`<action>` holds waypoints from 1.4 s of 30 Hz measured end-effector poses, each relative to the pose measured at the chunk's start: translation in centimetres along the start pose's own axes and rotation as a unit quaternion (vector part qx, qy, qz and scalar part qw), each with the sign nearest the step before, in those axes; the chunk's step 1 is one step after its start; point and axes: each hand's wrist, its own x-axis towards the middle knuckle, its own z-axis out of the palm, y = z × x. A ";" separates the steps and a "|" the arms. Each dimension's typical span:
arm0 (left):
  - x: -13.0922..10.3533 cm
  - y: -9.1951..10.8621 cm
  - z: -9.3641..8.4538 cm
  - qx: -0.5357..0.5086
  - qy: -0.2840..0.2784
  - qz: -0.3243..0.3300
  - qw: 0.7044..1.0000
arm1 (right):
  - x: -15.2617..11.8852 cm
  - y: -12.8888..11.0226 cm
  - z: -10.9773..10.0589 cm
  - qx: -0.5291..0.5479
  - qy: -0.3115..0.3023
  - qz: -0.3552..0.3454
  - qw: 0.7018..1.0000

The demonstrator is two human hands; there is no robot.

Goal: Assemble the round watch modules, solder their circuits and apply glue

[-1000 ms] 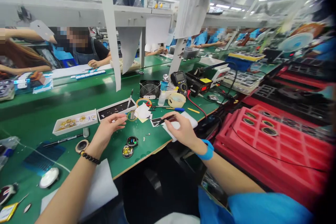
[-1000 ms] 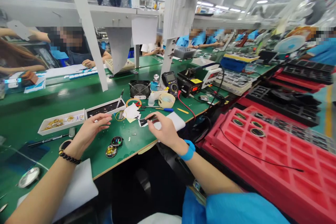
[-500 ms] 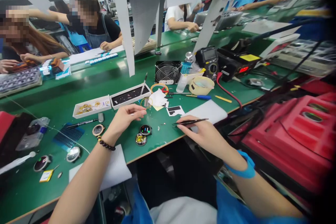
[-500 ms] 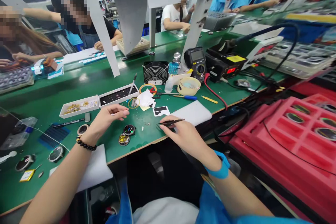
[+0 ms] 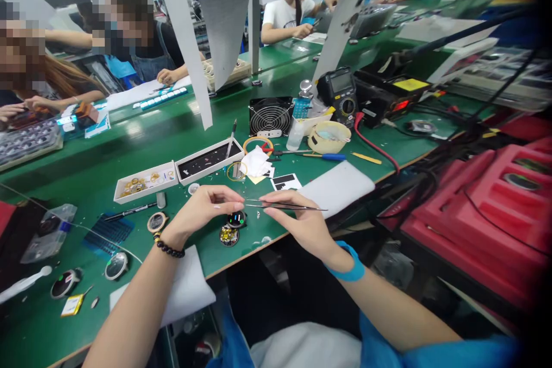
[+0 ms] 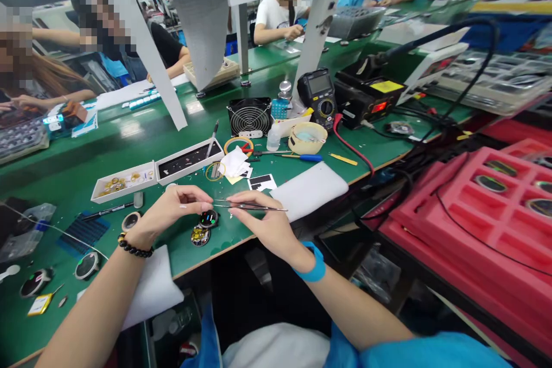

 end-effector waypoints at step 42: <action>0.0 0.0 0.3 0.046 -0.029 0.002 0.999 | 0.1 1.1 0.4 -0.009 -0.017 -0.052 0.998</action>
